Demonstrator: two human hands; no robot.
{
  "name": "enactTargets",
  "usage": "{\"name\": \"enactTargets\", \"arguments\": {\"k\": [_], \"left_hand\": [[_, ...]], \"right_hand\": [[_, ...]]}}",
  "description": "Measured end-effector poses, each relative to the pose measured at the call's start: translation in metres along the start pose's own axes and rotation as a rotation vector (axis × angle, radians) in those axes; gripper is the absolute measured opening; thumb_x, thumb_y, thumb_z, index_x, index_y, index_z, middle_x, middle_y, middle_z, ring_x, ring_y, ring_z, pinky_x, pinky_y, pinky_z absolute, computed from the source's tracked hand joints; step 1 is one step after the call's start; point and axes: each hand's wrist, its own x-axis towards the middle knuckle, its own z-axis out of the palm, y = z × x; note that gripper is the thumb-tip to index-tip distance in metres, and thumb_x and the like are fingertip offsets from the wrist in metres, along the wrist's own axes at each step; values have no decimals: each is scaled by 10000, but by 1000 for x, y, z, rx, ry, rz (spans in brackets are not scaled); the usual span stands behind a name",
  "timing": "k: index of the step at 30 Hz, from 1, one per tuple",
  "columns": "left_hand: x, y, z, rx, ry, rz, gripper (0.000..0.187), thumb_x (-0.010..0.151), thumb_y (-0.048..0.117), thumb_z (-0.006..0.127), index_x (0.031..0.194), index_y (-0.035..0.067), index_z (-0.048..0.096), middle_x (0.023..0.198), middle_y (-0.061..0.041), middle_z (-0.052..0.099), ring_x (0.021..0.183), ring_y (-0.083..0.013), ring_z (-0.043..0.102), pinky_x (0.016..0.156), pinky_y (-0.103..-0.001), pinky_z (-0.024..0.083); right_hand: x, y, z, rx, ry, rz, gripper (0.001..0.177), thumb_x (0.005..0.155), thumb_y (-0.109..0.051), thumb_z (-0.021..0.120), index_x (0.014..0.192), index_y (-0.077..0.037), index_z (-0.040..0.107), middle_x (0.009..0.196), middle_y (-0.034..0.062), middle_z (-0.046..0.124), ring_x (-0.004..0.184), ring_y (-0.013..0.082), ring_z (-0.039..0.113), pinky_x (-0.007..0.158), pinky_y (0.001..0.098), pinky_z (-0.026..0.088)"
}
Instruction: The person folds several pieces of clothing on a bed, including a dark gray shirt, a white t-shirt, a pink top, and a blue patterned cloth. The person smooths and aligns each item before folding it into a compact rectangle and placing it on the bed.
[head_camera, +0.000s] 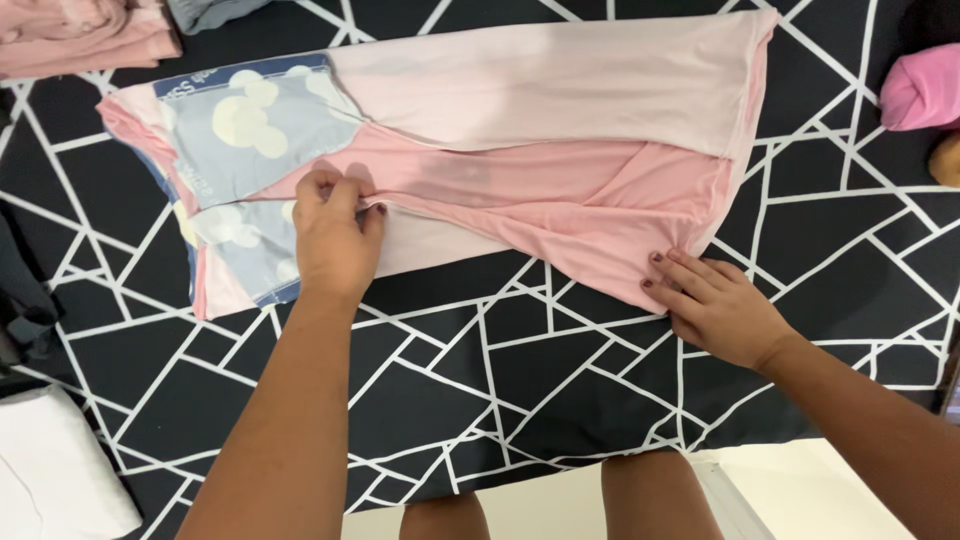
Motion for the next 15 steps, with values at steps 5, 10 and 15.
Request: {"name": "enactTargets", "arguments": {"k": [5,10,15], "left_hand": [[-3,-7,4,-49,35,25,144,909,49,753,1049,56,720,1307,-162,509,1091,-300,570,883,-383,523],[10,-6,-6,-116,68,42,90,933,79,765,984,27,713,1180,-161,531,1013,-293,567,796,-368,512],[21,-7,1,-42,169,141,124,974,92,781,1038,13,709,1140,-172,531,980,-307,564,859,-405,498]], "right_hand": [[-10,0,28,4,74,54,433,755,-138,708,1186,-166,681,1380,74,635,1302,273,578,996,449,442],[14,32,17,652,311,742,284,1100,-268,509,1043,-11,614,955,123,624,874,234,556,790,384,455],[63,67,-7,954,531,949,276,1118,-276,554,1231,-24,552,1038,25,591,881,114,532,745,296,453]]}}
